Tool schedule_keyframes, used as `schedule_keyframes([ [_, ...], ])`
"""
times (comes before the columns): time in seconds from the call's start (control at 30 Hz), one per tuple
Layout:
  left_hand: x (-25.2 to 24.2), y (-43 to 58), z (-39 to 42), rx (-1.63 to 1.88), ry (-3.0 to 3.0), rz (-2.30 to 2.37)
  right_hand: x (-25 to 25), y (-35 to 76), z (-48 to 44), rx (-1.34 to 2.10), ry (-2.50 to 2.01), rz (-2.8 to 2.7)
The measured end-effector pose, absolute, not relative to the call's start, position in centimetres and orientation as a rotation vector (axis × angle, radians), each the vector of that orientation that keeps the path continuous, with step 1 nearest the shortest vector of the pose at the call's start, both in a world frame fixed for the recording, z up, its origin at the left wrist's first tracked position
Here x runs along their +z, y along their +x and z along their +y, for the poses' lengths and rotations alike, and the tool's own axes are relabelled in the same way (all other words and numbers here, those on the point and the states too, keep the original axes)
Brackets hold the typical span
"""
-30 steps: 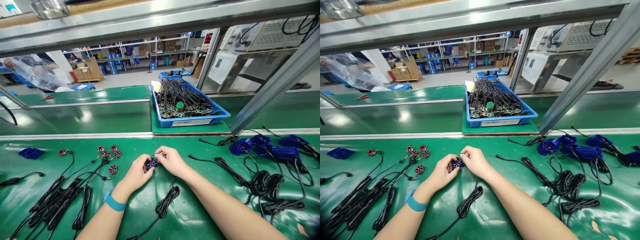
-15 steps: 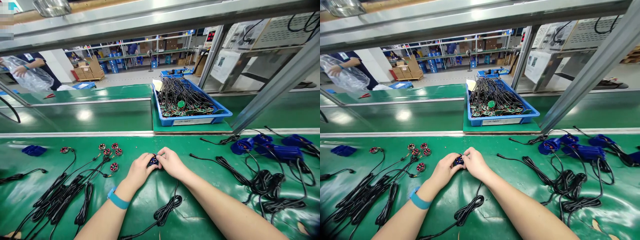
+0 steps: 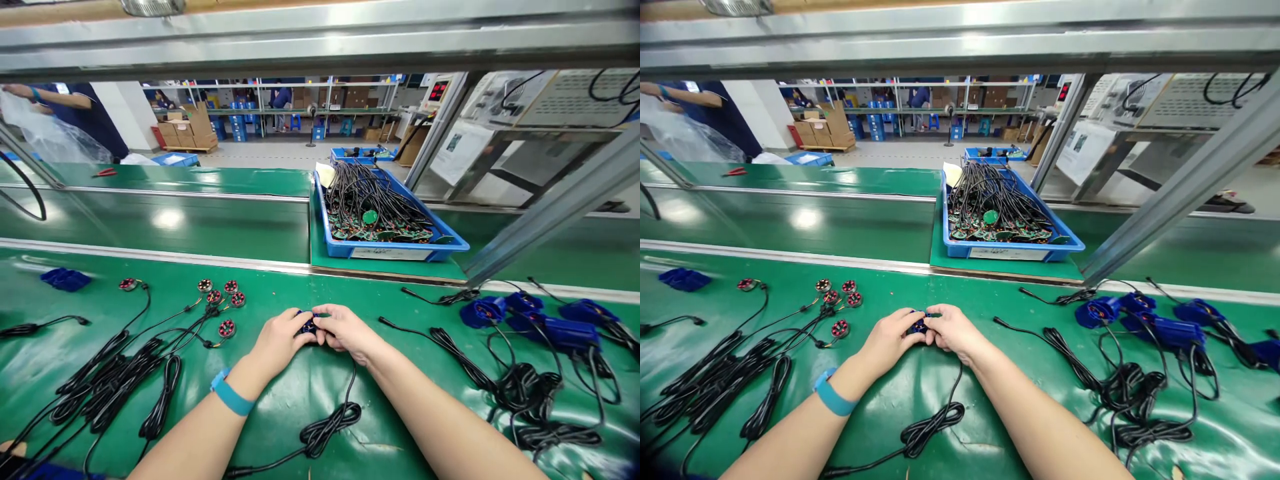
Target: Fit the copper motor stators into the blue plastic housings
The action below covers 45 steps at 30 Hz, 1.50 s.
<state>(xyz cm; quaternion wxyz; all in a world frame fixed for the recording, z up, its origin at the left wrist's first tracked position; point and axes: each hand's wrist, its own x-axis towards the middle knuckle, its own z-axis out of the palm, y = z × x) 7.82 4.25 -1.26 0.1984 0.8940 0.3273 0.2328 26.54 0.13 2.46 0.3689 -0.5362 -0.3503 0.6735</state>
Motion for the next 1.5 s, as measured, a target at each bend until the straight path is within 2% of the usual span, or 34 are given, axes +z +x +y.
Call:
schedule_keyframes([
  [0.9, -0.6, 8.4, 3.3, 0.677, 2.476, 0.912, 1.6, 27.8, -0.5, 1.721, -1.259, -1.128],
  [1.5, -1.3, 8.5, 3.0, 0.734, 2.424, 0.974, 1.3, 27.7, -0.8, 1.687, -1.41, -1.08],
])
